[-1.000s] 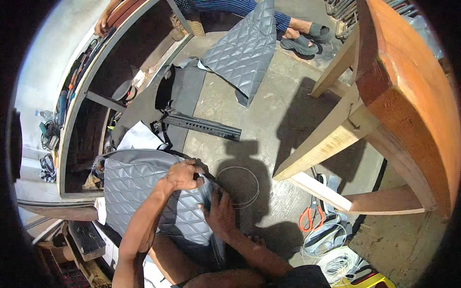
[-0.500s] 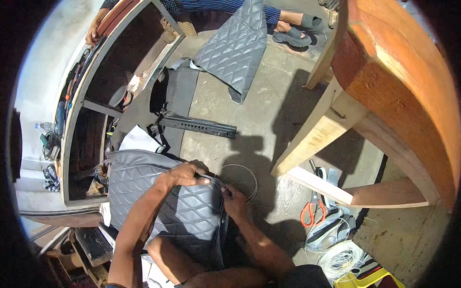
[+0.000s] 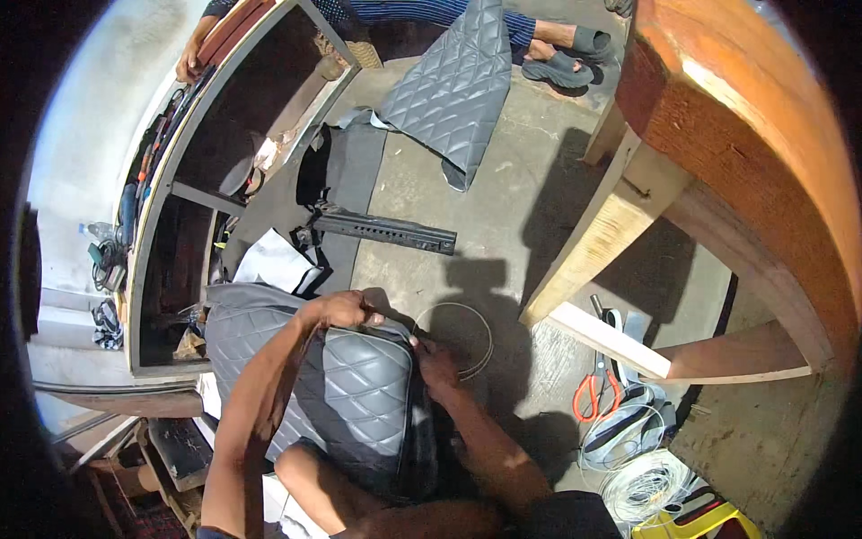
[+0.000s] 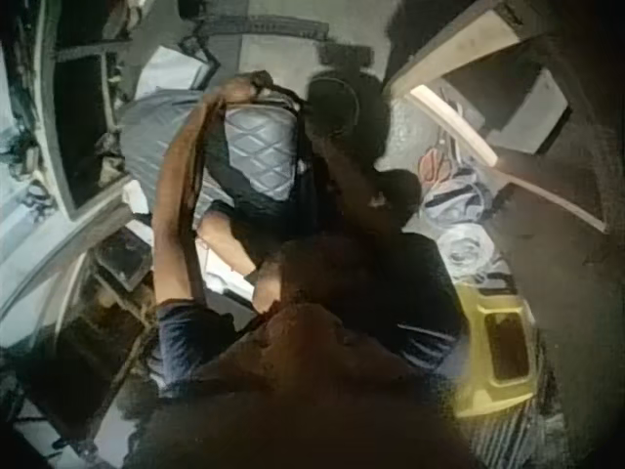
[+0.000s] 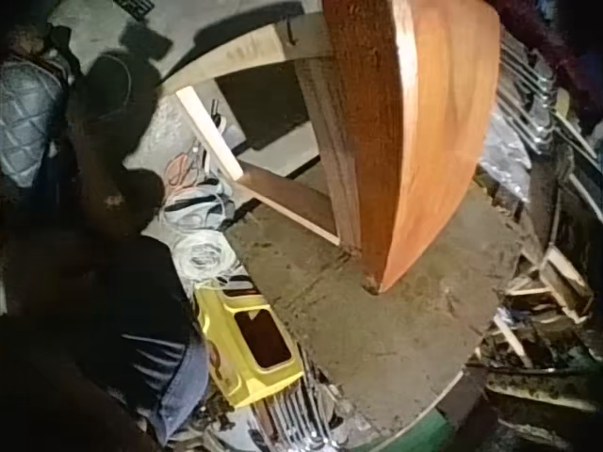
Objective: The person fits a quilted cover over a seat cushion and trims its edges using scissors. The person then picks a piece of fabric from a pile and cuts it with scissors.
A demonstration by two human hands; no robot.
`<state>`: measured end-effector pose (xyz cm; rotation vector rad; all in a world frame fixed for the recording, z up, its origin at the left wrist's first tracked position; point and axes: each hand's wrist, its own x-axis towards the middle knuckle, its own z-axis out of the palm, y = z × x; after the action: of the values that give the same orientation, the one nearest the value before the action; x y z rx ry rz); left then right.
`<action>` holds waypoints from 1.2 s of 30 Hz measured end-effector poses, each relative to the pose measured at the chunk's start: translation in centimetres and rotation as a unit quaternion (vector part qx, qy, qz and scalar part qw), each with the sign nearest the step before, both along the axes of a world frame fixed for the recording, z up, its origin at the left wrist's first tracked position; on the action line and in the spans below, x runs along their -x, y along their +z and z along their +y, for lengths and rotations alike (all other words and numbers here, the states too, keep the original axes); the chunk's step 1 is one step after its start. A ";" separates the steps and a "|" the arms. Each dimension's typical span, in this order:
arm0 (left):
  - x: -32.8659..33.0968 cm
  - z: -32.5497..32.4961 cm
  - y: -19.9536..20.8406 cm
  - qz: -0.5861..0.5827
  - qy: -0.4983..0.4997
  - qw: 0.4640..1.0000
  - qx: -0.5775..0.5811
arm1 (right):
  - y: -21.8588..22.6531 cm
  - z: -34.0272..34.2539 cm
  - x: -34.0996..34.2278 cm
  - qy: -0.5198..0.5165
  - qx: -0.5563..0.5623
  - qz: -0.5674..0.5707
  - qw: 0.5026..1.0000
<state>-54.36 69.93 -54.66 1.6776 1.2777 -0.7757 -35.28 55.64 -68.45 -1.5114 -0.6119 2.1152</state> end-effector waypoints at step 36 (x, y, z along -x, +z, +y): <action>35.9 -17.7 -0.2 0.177 0.588 0.662 -0.430 | 10.8 4.7 9.4 0.325 -0.643 -0.313 0.619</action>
<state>-90.26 52.22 -54.91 0.8180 2.8120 0.4444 -44.66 60.34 -57.62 -1.0154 -2.5021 0.6698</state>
